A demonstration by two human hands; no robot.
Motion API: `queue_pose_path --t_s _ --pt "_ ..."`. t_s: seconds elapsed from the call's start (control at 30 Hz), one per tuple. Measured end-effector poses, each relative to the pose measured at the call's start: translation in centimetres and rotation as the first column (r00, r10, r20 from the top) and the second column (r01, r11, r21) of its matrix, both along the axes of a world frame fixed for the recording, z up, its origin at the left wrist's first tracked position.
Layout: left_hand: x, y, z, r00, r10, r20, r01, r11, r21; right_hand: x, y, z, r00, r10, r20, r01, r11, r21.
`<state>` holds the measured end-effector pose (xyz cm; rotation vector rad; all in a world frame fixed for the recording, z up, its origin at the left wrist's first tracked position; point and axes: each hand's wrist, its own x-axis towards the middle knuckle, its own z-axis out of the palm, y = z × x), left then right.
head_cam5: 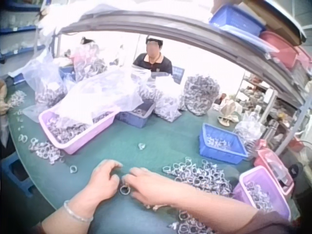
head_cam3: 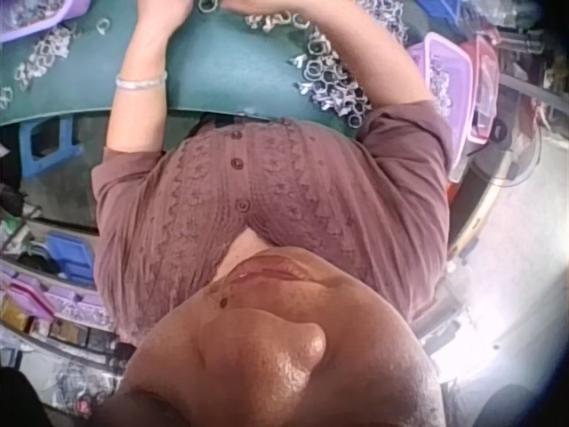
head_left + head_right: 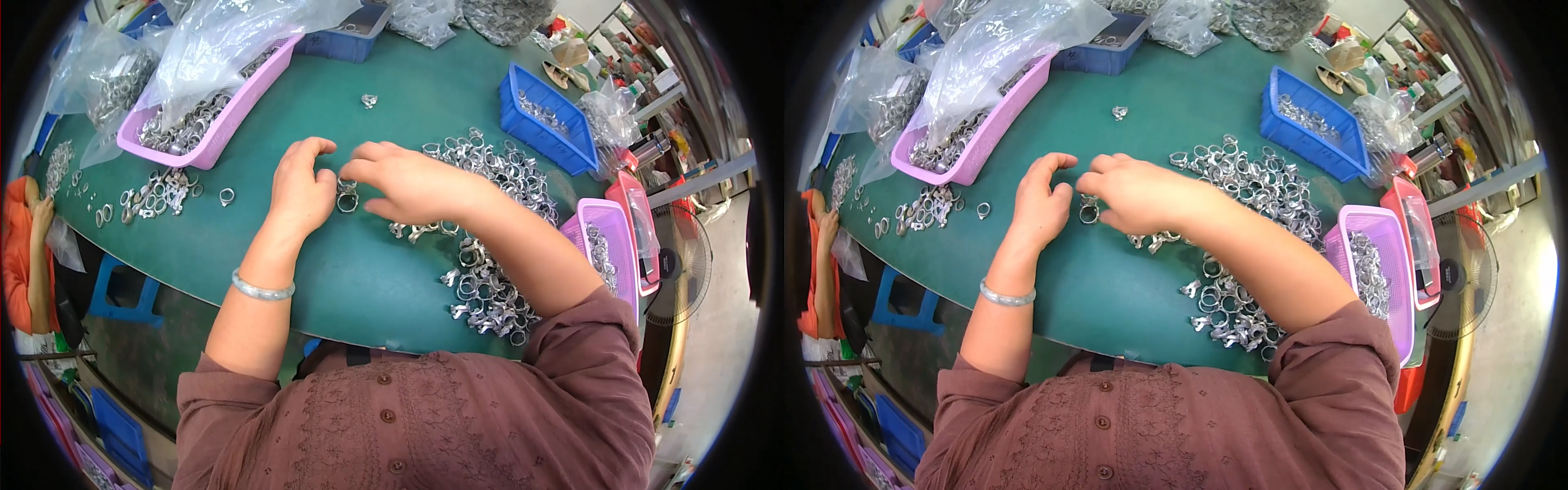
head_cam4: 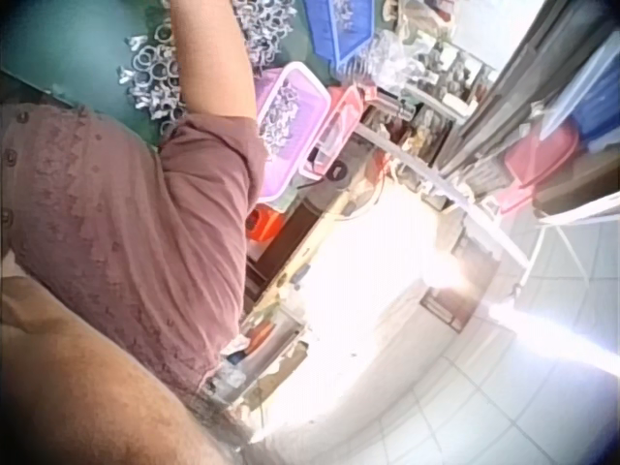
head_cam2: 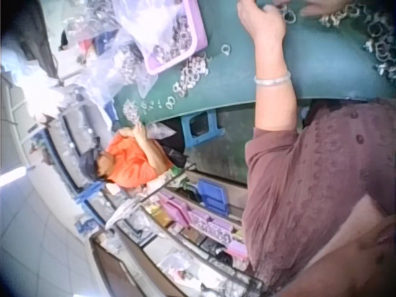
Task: The person takes a plastic basket from a shelf, scrapes metal rings into it by hand, empties another bag of rings onto the table, and then sorts individual rings into different piles.
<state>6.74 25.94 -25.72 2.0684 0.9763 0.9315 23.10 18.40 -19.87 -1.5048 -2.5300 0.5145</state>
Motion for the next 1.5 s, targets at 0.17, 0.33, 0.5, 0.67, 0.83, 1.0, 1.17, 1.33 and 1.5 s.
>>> queue_pose_path --t_s 0.17,0.33,0.5,0.67,0.83,1.0,1.17,1.33,1.5 --pt "0.1 0.2 -0.4 0.999 -0.003 0.036 0.002 1.0 0.016 -1.1 0.6 -2.1 0.996 0.013 0.093 -0.025 0.991 0.134" --pt "0.2 -0.3 -0.2 1.0 -0.004 0.029 0.005 1.0 -0.017 0.8 -1.7 -0.7 0.983 0.053 0.173 -0.057 0.998 0.023" --pt "0.3 -0.6 -0.1 0.999 -0.04 -0.023 0.039 0.998 -0.039 2.1 -3.4 1.2 0.962 0.047 0.271 -0.024 0.996 -0.087" --pt "0.2 -0.4 -0.4 0.999 -0.037 -0.02 0.037 0.999 0.001 3.4 -0.2 1.7 0.982 -0.048 0.185 0.068 0.993 -0.099" --pt "0.7 -0.4 -0.9 0.999 -0.035 -0.036 0.037 0.997 0.064 5.6 6.1 -0.9 0.962 -0.252 0.108 0.232 0.958 0.171" --pt "0.8 -0.2 -1.1 0.999 -0.053 -0.013 0.054 0.988 0.141 5.1 9.2 -4.0 0.903 -0.421 0.086 0.376 0.871 0.317" --pt "0.8 -0.3 -1.0 0.998 -0.064 -0.016 0.066 0.985 0.159 3.4 7.7 -4.3 0.925 -0.35 0.15 0.298 0.911 0.285" --pt "0.8 -0.3 -0.8 0.995 -0.094 -0.021 0.096 0.976 0.194 1.8 3.7 -3.0 0.94 -0.282 0.193 0.259 0.956 0.135" --pt "0.3 -0.6 0.0 0.985 -0.131 0.113 0.14 0.987 -0.078 0.2 0.6 -2.5 0.943 -0.297 0.147 0.284 0.953 0.102"
